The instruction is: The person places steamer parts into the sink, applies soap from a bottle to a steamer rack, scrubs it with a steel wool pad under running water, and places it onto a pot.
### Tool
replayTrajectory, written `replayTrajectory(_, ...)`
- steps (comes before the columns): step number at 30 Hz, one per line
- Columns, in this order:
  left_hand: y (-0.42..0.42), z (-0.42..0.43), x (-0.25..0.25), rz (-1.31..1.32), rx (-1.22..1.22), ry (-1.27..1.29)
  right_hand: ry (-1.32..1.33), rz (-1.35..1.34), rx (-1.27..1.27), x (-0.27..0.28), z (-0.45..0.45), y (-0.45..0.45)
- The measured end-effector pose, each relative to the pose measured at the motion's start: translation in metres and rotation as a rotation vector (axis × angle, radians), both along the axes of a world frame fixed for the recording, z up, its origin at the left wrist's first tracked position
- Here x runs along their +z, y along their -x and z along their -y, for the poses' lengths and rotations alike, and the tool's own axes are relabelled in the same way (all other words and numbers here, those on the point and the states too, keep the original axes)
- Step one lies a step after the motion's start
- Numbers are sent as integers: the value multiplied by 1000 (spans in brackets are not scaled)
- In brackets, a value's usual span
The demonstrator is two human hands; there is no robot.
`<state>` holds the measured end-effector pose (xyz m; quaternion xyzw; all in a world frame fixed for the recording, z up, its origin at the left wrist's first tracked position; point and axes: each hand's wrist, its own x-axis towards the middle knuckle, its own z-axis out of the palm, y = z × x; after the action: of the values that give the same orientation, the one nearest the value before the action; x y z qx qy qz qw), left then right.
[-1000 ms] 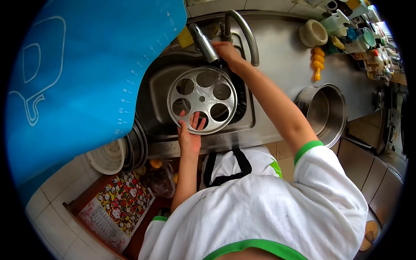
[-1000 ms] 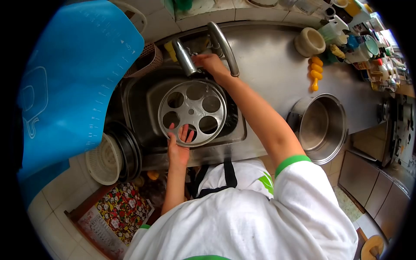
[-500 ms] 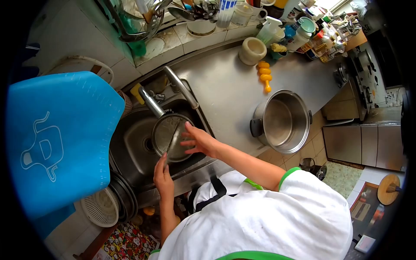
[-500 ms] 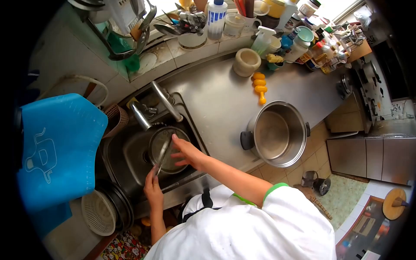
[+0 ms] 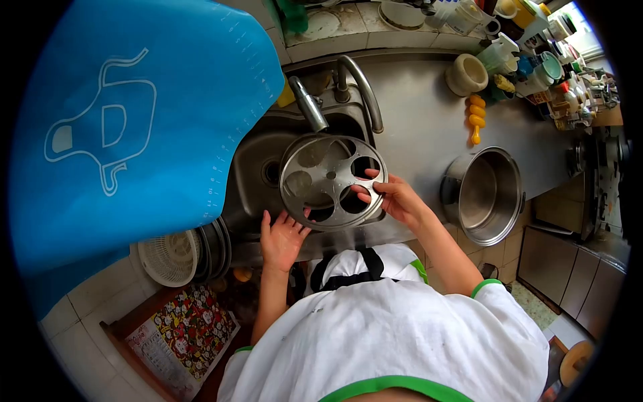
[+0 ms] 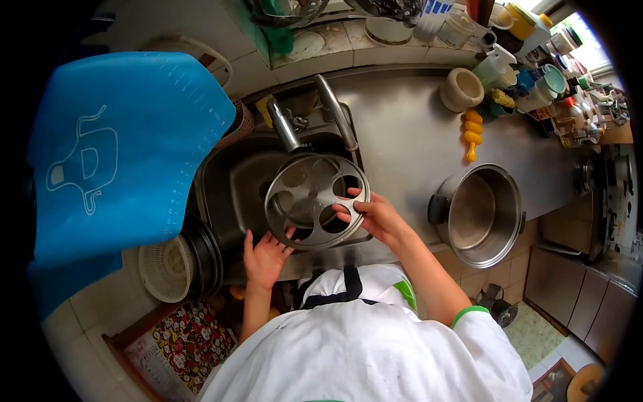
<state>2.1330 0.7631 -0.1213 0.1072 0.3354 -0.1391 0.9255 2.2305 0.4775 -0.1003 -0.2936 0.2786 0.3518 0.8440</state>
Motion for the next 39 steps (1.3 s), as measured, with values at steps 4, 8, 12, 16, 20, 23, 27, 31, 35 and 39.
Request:
replayTrajectory(4,-19,24,3,136,-101,47,-69,6,116,-6,2,6)
replayTrajectory(8,-21,28,20,53,-83,-89,566,198,422,-7,-5,4)
replayTrajectory(12,-14,26,30,35,-32,-330,1221,819,633,-54,-3,9)
replayTrajectory(16,-12,19,22,-46,29,-459,1064,497,489,-17,34,-62)
replayTrajectory(20,-6,21,19,-63,74,-516,1271,940,-387,3,98,-202)
replayTrajectory(23,-1,33,24,-52,111,-500,1486,1111,-634,51,129,-294)
replayTrajectory(27,3,49,32,-11,91,-536,1677,1066,-435,50,157,-385)
replayTrajectory(31,2,58,37,86,159,-420,1959,1170,-165,53,184,-388)
replayTrajectory(35,0,57,33,30,215,-351,1775,1142,-332,51,202,-376)
replayTrajectory(39,1,54,26,76,217,-314,1101,1292,-640,97,177,-258)
